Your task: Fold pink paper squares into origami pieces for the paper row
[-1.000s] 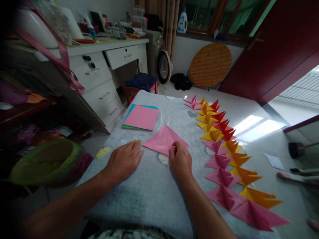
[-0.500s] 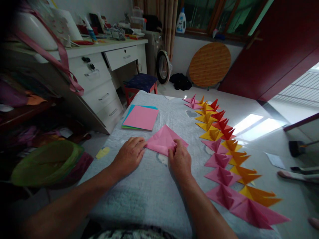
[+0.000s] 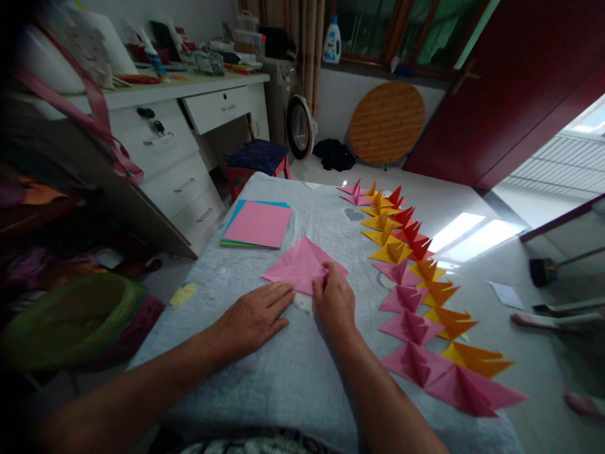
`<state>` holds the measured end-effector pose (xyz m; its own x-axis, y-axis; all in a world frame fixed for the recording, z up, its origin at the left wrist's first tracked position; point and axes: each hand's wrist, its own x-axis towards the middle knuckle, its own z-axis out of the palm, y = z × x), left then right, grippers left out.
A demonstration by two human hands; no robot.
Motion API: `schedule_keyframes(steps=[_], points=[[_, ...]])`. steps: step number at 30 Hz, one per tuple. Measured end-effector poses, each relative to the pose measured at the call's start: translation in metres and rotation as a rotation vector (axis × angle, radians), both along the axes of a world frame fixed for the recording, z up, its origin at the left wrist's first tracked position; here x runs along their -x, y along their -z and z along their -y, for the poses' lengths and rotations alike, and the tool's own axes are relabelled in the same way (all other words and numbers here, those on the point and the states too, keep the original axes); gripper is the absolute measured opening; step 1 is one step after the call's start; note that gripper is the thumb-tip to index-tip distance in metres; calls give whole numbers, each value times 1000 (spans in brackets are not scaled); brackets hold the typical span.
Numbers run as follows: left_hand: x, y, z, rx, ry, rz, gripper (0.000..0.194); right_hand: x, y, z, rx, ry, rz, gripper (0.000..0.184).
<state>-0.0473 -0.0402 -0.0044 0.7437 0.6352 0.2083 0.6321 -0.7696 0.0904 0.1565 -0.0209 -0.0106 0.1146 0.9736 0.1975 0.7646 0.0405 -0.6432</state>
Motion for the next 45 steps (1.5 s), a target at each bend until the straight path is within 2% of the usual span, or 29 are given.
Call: schedule_keyframes(steps=[9, 20, 24, 28, 31, 36, 42, 45], points=[[-2, -3, 2, 50, -165, 15, 50, 0, -1, -1, 2, 24, -34, 40], [-1, 1, 2, 67, -164, -41, 64, -1, -1, -3, 8, 39, -31, 38], [0, 3, 2, 72, -164, -47, 66, 0, 3, -3, -25, 35, 43, 36], [0, 6, 2, 70, -166, -38, 66, 0, 1, -1, -135, 34, 195, 26], [0, 6, 2, 75, -171, -37, 65, -2, -3, 1, -190, -50, 331, 14], [0, 5, 2, 93, -172, -33, 65, -3, -10, 6, -124, -329, 458, 21], [-1, 3, 1, 95, -165, -9, 68, 9, -24, 26, -49, -393, 630, 17], [-1, 4, 2, 67, -174, 16, 66, 17, -28, 36, -34, -379, 663, 34]])
